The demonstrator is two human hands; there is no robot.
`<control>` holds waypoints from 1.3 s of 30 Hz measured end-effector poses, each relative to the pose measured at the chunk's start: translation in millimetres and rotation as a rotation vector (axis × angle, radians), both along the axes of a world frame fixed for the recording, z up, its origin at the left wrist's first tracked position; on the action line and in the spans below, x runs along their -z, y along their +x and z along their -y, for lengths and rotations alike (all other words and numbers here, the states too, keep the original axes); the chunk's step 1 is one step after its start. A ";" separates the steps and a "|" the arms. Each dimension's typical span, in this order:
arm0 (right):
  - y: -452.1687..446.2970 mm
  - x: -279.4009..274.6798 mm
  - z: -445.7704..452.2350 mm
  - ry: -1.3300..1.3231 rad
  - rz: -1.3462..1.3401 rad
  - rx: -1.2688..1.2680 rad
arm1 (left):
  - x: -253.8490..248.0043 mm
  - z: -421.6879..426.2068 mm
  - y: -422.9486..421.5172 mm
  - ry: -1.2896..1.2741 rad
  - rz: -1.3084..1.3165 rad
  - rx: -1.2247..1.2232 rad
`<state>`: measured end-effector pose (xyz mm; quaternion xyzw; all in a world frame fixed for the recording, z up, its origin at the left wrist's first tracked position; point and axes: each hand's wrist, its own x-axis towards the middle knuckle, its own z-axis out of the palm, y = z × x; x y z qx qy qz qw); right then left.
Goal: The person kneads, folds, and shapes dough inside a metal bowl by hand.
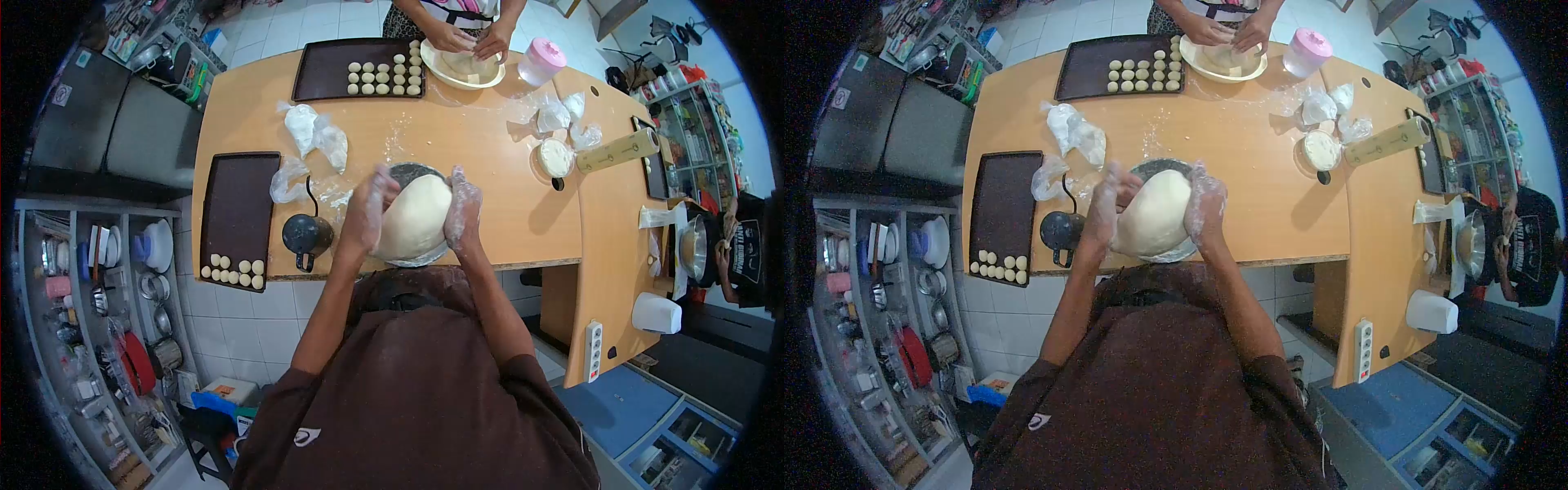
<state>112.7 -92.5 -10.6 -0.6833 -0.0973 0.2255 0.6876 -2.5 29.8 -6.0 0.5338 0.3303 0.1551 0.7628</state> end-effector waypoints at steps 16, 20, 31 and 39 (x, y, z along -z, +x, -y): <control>16.1 -21.2 22.3 -0.084 -0.027 -0.488 | -11.5 28.0 1.5 0.381 0.003 0.239; 20.2 45.0 29.4 -0.313 0.754 -0.379 | -12.4 34.8 3.6 0.476 0.040 0.224; 19.6 57.7 -10.7 -0.438 0.187 -0.257 | 5.9 30.9 11.3 0.967 -0.259 0.015; 22.3 23.4 0.2 -0.065 -0.071 -0.230 | 29.4 11.4 17.3 -0.081 0.037 0.021</control>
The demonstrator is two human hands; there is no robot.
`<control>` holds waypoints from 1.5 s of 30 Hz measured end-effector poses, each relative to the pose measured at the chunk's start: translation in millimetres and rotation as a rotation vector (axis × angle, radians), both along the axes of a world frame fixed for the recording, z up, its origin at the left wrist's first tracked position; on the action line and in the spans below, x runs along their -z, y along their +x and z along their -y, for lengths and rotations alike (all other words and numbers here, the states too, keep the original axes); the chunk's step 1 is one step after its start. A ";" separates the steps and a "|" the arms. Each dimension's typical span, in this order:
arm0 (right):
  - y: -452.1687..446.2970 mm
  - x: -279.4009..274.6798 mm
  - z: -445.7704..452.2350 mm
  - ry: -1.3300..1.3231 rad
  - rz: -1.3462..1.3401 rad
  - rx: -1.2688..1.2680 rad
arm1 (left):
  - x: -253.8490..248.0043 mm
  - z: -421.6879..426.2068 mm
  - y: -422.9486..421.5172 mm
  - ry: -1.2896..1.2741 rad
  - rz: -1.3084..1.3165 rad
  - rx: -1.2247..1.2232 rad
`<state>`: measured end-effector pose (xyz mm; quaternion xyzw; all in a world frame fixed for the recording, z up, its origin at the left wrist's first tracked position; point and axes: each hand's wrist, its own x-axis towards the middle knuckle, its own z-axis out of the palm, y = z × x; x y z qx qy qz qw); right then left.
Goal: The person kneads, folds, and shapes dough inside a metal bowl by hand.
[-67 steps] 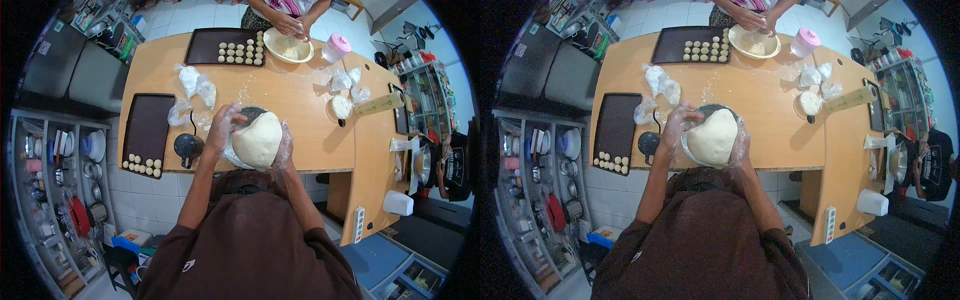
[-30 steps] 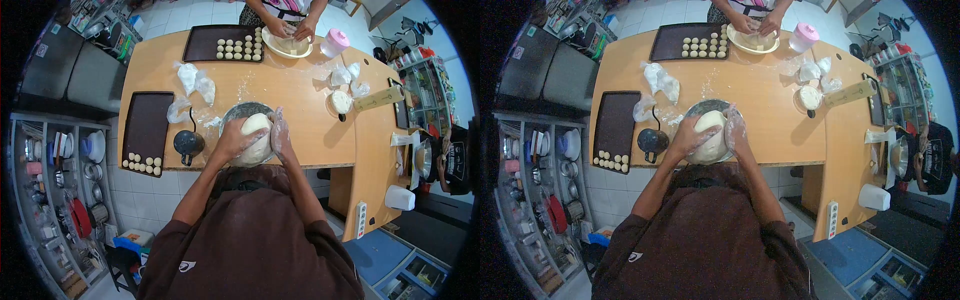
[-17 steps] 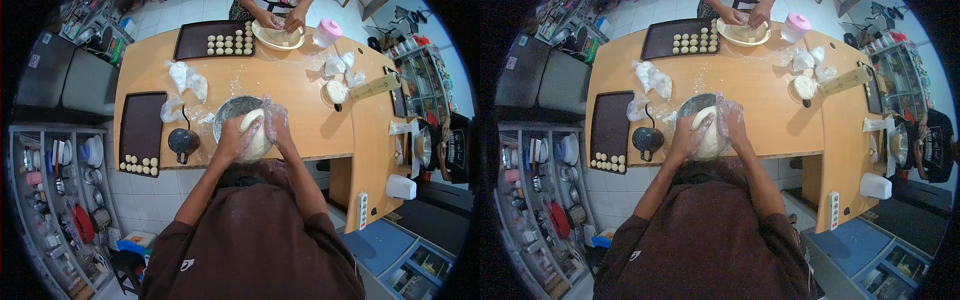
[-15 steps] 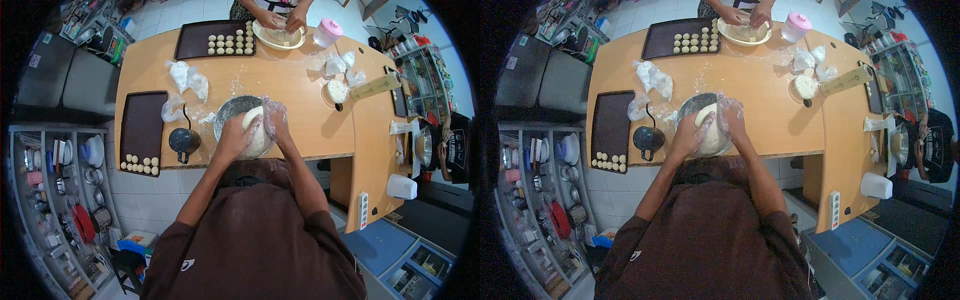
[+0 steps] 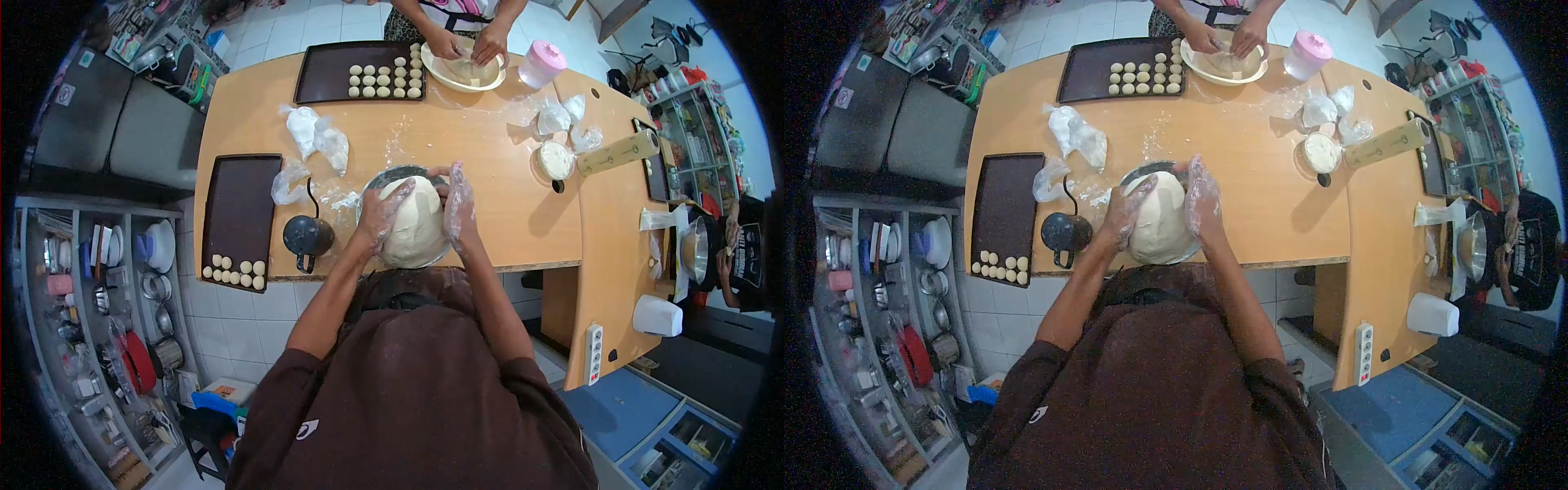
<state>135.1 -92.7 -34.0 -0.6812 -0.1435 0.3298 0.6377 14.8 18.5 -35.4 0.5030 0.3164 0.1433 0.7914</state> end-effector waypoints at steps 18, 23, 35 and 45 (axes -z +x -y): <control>-22.6 -4.7 30.1 0.319 -0.689 0.237 | -12.2 4.1 -16.2 -0.189 0.037 0.075; -20.5 -15.4 40.2 0.201 -0.401 0.232 | -24.1 -11.5 -6.3 0.335 0.028 0.117; -22.2 -16.3 37.8 -0.118 0.437 -0.091 | -3.2 7.5 -9.6 0.297 -0.155 0.300; 12.7 -29.2 46.7 0.343 -0.046 -0.233 | -33.9 25.9 -19.5 -0.285 0.177 0.048</control>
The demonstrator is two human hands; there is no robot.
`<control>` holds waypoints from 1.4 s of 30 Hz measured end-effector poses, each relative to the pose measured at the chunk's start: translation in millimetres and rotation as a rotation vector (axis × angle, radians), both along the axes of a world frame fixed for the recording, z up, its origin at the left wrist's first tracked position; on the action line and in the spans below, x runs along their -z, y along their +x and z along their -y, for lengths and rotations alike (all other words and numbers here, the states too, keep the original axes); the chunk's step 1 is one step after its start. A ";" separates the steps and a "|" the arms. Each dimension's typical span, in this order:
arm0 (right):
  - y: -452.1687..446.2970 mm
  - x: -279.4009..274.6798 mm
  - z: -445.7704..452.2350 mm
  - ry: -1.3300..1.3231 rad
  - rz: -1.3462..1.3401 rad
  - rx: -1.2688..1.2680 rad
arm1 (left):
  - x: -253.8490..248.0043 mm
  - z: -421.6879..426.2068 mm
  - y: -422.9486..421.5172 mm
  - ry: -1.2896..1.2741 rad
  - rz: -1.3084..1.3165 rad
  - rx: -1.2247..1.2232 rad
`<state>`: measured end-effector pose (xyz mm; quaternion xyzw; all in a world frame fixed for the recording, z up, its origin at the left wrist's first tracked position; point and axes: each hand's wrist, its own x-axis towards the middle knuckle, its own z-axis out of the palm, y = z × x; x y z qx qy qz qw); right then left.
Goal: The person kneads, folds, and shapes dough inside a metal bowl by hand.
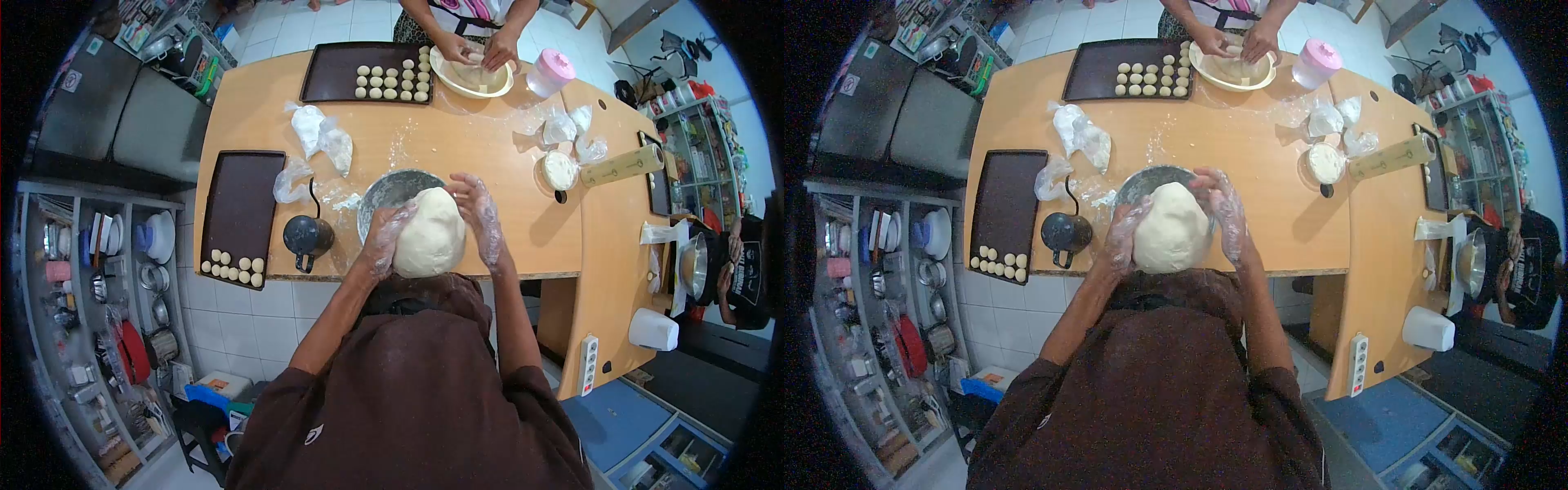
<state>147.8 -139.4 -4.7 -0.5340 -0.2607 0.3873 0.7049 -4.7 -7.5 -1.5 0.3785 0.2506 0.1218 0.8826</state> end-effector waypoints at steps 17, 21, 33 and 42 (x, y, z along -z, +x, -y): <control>-36.0 23.3 -23.8 0.069 -0.902 0.227 | 38.6 -26.3 -9.3 1.005 0.336 -0.189; -20.2 4.9 -17.7 -0.010 -0.731 0.220 | 33.7 -18.9 -17.0 0.646 -0.187 -0.073; -13.1 -7.8 -35.7 -0.337 0.063 0.242 | -14.5 -0.5 7.7 0.004 -0.154 -0.341; 6.1 -16.8 -14.9 -0.021 0.521 -0.033 | -23.1 -14.4 -12.7 0.686 -0.097 -0.002</control>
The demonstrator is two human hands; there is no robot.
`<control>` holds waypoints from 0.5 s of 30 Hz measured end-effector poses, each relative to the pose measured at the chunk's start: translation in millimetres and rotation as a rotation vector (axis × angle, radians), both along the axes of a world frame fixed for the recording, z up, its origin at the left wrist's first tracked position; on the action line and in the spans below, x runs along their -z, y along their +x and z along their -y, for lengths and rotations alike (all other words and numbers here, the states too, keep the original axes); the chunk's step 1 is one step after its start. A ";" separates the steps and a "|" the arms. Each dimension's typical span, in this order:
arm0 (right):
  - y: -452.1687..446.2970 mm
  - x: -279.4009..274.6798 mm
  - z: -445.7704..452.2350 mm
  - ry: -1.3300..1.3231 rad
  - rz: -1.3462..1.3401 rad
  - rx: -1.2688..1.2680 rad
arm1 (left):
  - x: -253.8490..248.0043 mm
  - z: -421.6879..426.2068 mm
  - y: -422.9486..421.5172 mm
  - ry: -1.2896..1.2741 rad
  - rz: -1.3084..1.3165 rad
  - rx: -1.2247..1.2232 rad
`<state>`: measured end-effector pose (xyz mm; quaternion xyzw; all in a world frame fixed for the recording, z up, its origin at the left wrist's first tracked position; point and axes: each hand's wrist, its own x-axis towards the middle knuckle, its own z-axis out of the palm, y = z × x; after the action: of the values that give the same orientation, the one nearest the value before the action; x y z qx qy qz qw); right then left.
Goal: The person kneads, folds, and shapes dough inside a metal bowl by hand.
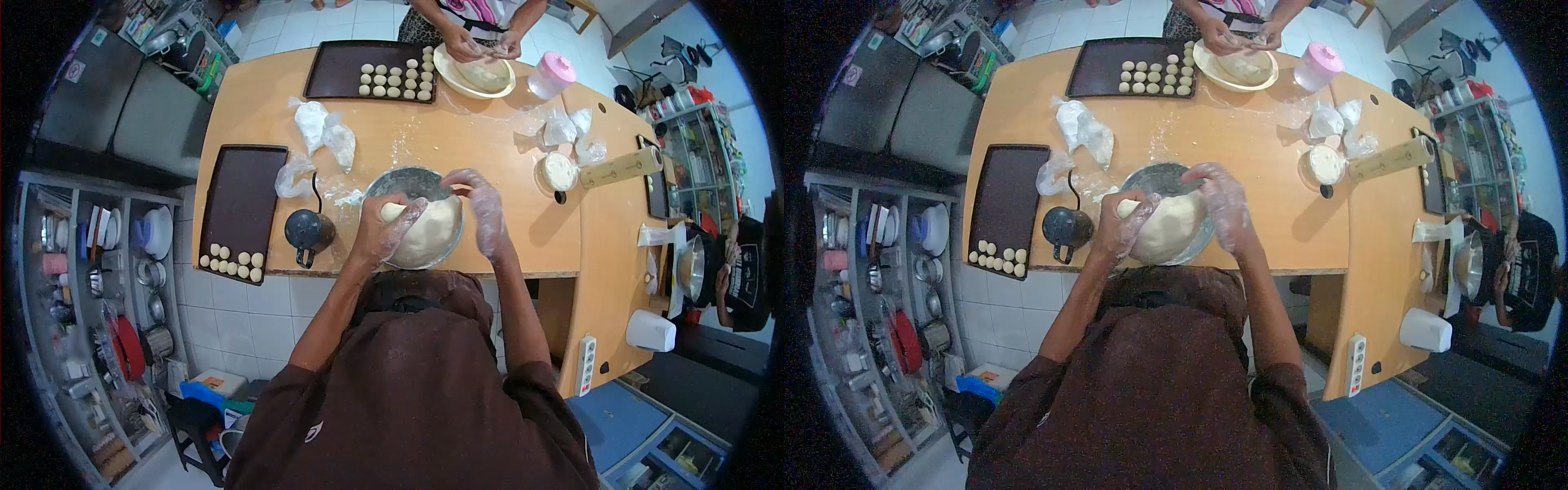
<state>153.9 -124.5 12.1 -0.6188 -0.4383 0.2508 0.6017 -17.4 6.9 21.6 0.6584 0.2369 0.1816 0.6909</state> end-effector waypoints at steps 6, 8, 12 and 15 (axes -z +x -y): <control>-21.1 -13.3 -10.1 -0.186 0.509 -0.116 | 9.7 -1.2 12.0 0.156 0.120 0.056; -25.1 -11.5 -11.7 -0.183 0.540 -0.096 | 4.6 -0.3 9.4 0.211 0.139 0.002; -35.8 -19.7 -10.7 -0.178 0.448 -0.084 | 3.6 -4.7 6.2 0.120 0.127 0.023; -41.9 -9.8 -10.2 -0.041 0.560 -0.023 | 12.0 -1.7 7.4 -0.002 0.241 -0.028</control>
<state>112.0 -114.3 21.9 -0.6712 -0.5893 0.0854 0.4416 -10.0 8.7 9.6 0.6278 0.1616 0.2690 0.7124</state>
